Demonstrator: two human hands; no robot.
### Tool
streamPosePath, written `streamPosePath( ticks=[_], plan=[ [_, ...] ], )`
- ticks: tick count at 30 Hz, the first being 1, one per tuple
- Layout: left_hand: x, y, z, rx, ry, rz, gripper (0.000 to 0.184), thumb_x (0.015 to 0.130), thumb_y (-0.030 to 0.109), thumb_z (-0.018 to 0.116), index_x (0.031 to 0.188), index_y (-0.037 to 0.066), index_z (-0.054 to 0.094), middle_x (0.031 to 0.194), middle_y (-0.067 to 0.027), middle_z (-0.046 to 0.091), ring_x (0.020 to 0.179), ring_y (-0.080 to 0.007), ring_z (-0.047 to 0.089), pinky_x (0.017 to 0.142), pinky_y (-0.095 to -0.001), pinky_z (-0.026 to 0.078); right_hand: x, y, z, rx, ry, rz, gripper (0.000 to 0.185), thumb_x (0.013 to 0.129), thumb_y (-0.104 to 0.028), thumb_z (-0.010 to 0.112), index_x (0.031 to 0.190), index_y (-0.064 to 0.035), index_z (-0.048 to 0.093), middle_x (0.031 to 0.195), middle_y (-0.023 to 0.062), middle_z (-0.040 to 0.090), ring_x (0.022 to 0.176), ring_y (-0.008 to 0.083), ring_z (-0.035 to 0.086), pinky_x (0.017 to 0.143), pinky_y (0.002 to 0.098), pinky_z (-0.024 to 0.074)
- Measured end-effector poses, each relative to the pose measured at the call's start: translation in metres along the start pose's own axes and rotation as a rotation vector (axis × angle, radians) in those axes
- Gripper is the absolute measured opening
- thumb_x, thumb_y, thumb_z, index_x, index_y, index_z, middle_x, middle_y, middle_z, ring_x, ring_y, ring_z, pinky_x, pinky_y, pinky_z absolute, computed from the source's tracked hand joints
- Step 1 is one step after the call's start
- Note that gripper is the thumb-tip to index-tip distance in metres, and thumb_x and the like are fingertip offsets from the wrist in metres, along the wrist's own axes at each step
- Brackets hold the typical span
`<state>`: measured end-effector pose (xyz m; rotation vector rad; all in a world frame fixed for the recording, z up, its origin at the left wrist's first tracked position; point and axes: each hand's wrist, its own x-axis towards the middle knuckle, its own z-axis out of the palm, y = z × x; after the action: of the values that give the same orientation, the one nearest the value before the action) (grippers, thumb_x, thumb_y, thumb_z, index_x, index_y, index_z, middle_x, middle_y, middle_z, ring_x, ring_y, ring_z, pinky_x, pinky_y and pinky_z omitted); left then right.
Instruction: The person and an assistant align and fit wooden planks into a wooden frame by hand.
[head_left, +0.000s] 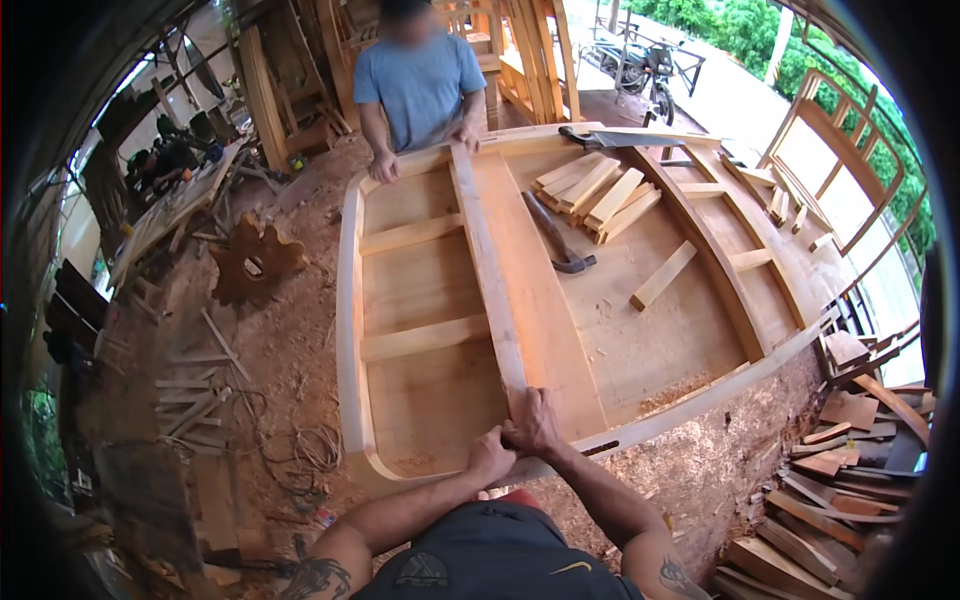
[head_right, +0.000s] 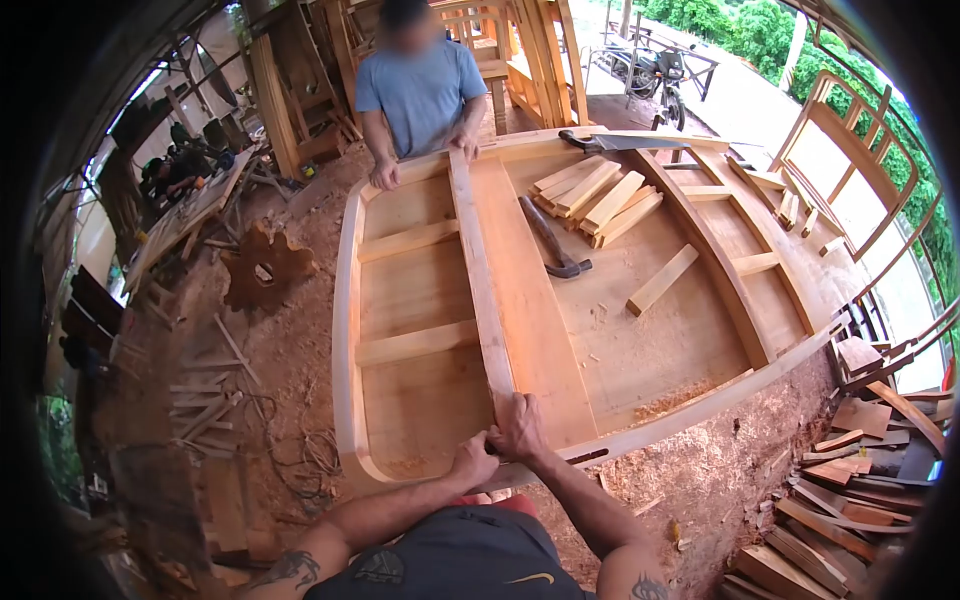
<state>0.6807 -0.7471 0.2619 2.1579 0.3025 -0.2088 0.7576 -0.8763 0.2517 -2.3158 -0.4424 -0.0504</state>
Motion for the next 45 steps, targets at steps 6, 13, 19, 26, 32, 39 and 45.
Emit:
streamPosePath(
  ticks=[6, 13, 19, 26, 32, 39, 45],
  plan=[
    [0.002, 0.002, 0.012, 0.000, 0.064, 0.039, 0.034, 0.077, 0.025, 0.074, 0.102, 0.005, 0.064, 0.094, -0.0234, 0.070, 0.093, -0.0421, 0.067, 0.083, -0.0488, 0.053, -0.001, 0.003, 0.001, 0.016, 0.059, 0.030, 0.074, 0.067, -0.023, 0.071, 0.127, 0.0089, 0.042, 0.114, 0.0308, 0.049, 0.107, 0.0475, 0.052, 0.092, 0.0525, 0.0462],
    [-0.005, 0.006, 0.006, 0.025, 0.029, 0.048, 0.035, 0.079, 0.027, 0.074, 0.103, 0.004, 0.065, 0.095, -0.0221, 0.071, 0.093, -0.0405, 0.068, 0.081, -0.0478, 0.054, -0.004, 0.001, -0.004, 0.026, 0.077, -0.040, 0.067, 0.069, -0.022, 0.070, 0.122, 0.0080, 0.042, 0.113, 0.0320, 0.047, 0.107, 0.0480, 0.050, 0.094, 0.0527, 0.0445],
    [-0.008, 0.017, 0.003, -0.064, 0.038, 0.068, 0.035, 0.079, 0.030, 0.076, 0.099, 0.003, 0.068, 0.091, -0.0203, 0.072, 0.089, -0.0391, 0.069, 0.077, -0.0456, 0.054, -0.003, 0.002, -0.009, 0.080, 0.044, -0.009, 0.069, 0.070, -0.022, 0.070, 0.125, 0.0072, 0.042, 0.115, 0.0329, 0.047, 0.107, 0.0484, 0.051, 0.093, 0.0531, 0.0461],
    [-0.008, 0.009, 0.009, 0.030, 0.039, 0.078, 0.035, 0.076, 0.029, 0.078, 0.097, 0.003, 0.070, 0.087, -0.0195, 0.072, 0.085, -0.0378, 0.070, 0.074, -0.0449, 0.055, -0.004, 0.001, -0.012, 0.080, 0.010, 0.018, 0.072, 0.071, -0.022, 0.071, 0.129, 0.0076, 0.041, 0.118, 0.0317, 0.047, 0.110, 0.0477, 0.051, 0.095, 0.0513, 0.0462],
    [-0.002, 0.021, 0.003, 0.011, 0.003, 0.056, 0.032, 0.075, 0.027, 0.077, 0.095, 0.003, 0.071, 0.085, -0.0206, 0.071, 0.084, -0.0385, 0.070, 0.075, -0.0461, 0.055, -0.001, 0.011, -0.008, 0.116, 0.004, 0.008, 0.077, 0.069, -0.024, 0.073, 0.131, 0.0074, 0.040, 0.120, 0.0314, 0.047, 0.113, 0.0472, 0.050, 0.096, 0.0504, 0.0456],
    [-0.004, 0.014, 0.009, 0.085, 0.013, 0.052, 0.027, 0.077, 0.023, 0.072, 0.096, 0.003, 0.071, 0.085, -0.0215, 0.071, 0.085, -0.0393, 0.069, 0.075, -0.0467, 0.055, -0.004, 0.017, -0.004, 0.117, -0.013, 0.016, 0.080, 0.070, -0.026, 0.074, 0.133, 0.0072, 0.039, 0.122, 0.0311, 0.047, 0.114, 0.0467, 0.050, 0.097, 0.0511, 0.0447],
    [-0.008, 0.019, 0.006, 0.059, 0.001, 0.068, 0.025, 0.078, 0.019, 0.068, 0.097, 0.003, 0.071, 0.086, -0.0223, 0.071, 0.085, -0.0403, 0.069, 0.077, -0.0472, 0.055, -0.003, 0.015, -0.008, 0.101, -0.039, 0.019, 0.081, 0.070, -0.029, 0.075, 0.132, 0.0073, 0.039, 0.123, 0.0317, 0.046, 0.114, 0.0467, 0.049, 0.098, 0.0509, 0.0441]
  ],
)
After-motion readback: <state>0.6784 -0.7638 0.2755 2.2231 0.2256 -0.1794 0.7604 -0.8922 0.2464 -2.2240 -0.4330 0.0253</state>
